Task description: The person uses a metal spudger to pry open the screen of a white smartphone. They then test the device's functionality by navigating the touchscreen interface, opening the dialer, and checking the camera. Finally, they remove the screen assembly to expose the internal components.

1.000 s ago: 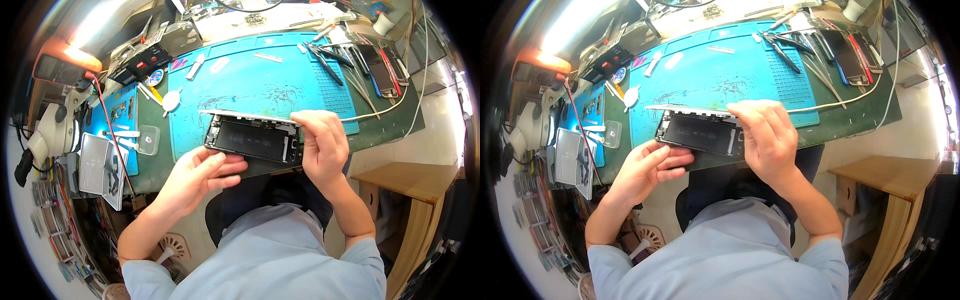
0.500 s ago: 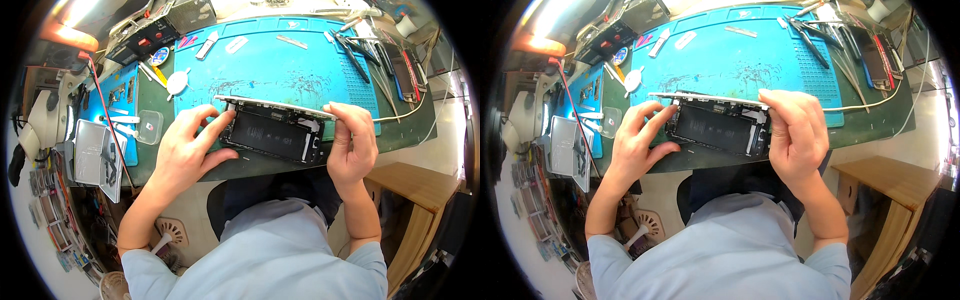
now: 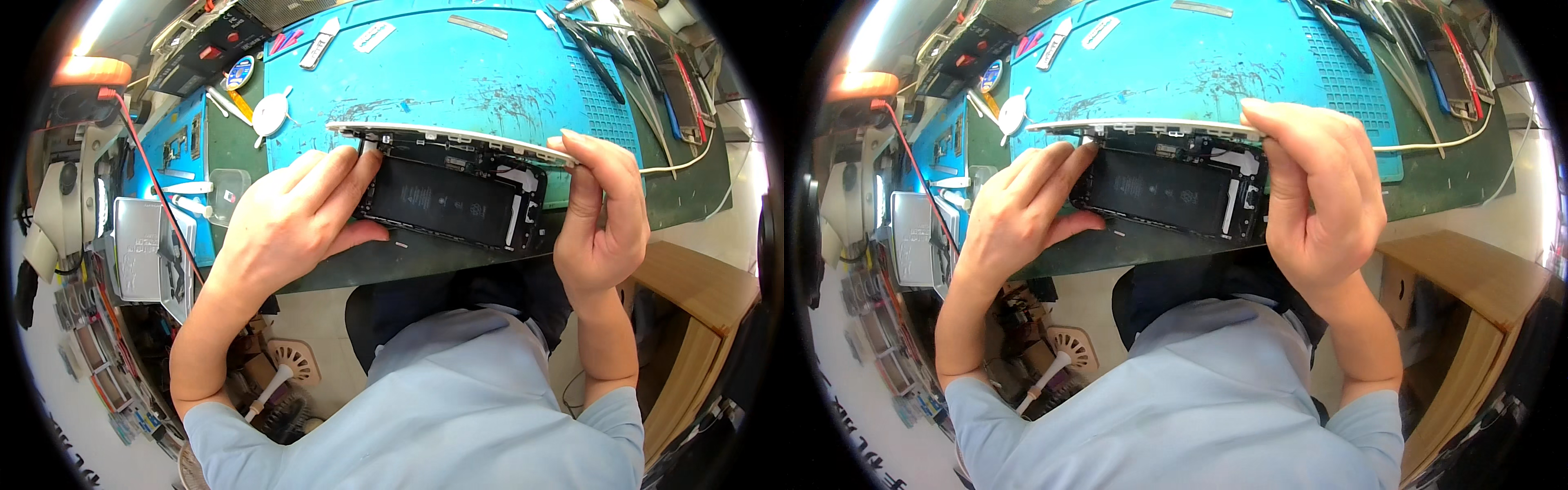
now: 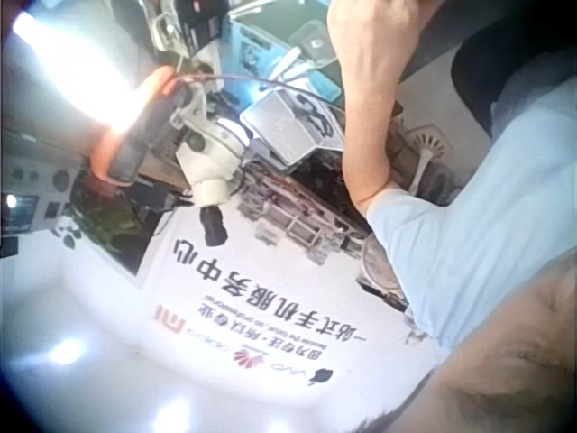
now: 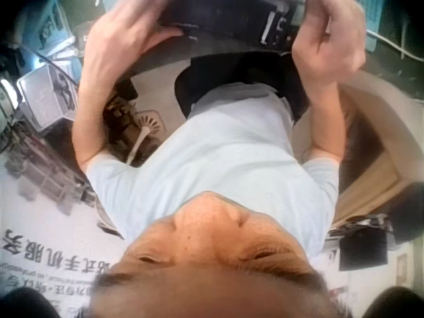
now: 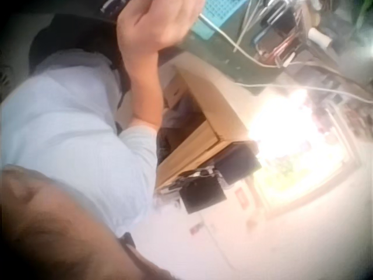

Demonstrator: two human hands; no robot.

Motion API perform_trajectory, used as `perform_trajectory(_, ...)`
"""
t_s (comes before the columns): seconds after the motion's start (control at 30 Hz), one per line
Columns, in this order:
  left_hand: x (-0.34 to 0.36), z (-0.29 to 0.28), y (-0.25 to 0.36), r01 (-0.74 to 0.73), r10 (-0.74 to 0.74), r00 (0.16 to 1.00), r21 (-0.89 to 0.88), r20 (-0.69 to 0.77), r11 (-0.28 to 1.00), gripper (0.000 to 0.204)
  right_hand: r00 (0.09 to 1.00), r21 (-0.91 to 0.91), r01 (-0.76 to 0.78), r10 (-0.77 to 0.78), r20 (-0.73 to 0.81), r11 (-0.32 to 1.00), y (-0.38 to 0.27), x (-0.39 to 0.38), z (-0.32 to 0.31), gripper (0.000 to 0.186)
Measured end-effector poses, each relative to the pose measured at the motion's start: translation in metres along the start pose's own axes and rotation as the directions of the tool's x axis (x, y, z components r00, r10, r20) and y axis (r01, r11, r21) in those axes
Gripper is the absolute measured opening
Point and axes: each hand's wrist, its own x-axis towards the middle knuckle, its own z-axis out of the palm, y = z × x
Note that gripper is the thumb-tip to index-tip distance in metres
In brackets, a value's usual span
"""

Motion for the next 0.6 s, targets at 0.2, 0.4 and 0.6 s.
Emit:
perform_trajectory(0.2,0.0011,-0.0022,-0.0004,-0.023,0.023,1.000,0.019,-0.001,1.000,0.074,0.998,0.013,-0.061,0.062,-0.010,0.998,-0.0044,0.0016,-0.0003,0.016)
perform_trajectory(0.4,0.0030,-0.0046,0.0001,-0.015,0.014,0.999,0.021,0.046,1.000,0.075,0.998,0.014,-0.054,0.054,0.016,0.998,-0.0020,0.0001,-0.0014,0.016)
perform_trajectory(0.6,0.0025,-0.0037,0.0002,-0.015,0.015,0.999,0.010,0.029,1.000,0.074,0.996,-0.009,-0.025,0.026,0.088,1.000,0.0008,-0.0012,-0.0062,0.021)
